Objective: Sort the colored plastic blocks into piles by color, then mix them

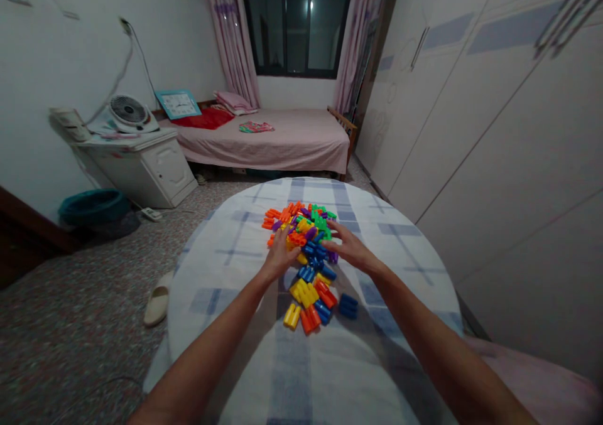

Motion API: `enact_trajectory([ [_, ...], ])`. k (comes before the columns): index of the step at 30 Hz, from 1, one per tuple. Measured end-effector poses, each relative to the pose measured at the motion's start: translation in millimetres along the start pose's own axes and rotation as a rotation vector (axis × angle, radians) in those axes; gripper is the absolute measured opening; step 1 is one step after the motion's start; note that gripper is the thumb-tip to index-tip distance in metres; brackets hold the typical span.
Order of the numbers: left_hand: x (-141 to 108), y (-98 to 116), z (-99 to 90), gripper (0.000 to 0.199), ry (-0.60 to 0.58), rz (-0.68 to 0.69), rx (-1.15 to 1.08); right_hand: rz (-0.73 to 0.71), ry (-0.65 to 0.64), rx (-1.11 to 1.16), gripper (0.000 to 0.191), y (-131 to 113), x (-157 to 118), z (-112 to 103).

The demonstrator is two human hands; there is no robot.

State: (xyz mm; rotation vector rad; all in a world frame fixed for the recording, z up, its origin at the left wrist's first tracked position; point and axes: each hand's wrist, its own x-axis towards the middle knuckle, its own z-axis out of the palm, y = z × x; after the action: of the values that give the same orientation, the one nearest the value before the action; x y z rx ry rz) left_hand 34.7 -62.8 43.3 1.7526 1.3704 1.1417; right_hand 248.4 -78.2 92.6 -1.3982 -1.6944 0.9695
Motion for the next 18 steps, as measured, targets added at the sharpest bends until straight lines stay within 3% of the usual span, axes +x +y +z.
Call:
enact_trajectory([
  [2, -25, 2, -18.1, 0.073, -0.036, 0.011, 0.195, 0.01, 0.0, -0.187, 0.073, 17, -35, -11],
  [5, -72, 8, -37.4, 0.084, -0.326, -0.051, 0.412, 0.169, -0.058, -0.386, 0.077, 42, -92, -20],
  [7, -98, 13, -39.4, 0.092, -0.483, -0.1, 0.519, 0.252, -0.127, -0.433, 0.084, 51, -120, -15],
  [9, -111, 17, -31.8, 0.092, -0.533, -0.102, 0.588, 0.273, -0.148, -0.46, 0.089, 52, -131, -2],
  [12, -108, 17, -9.1, 0.087, -0.507, -0.062, 0.617, 0.239, -0.145, -0.478, 0.095, 45, -120, 27],
  [15, -91, 14, 11.7, 0.09, -0.46, -0.068, 0.606, 0.214, -0.103, -0.491, 0.096, 40, -91, 50],
  [18, -68, 9, 20.4, 0.085, -0.385, -0.079, 0.486, 0.165, -0.029, -0.297, 0.084, 42, -58, 59],
])
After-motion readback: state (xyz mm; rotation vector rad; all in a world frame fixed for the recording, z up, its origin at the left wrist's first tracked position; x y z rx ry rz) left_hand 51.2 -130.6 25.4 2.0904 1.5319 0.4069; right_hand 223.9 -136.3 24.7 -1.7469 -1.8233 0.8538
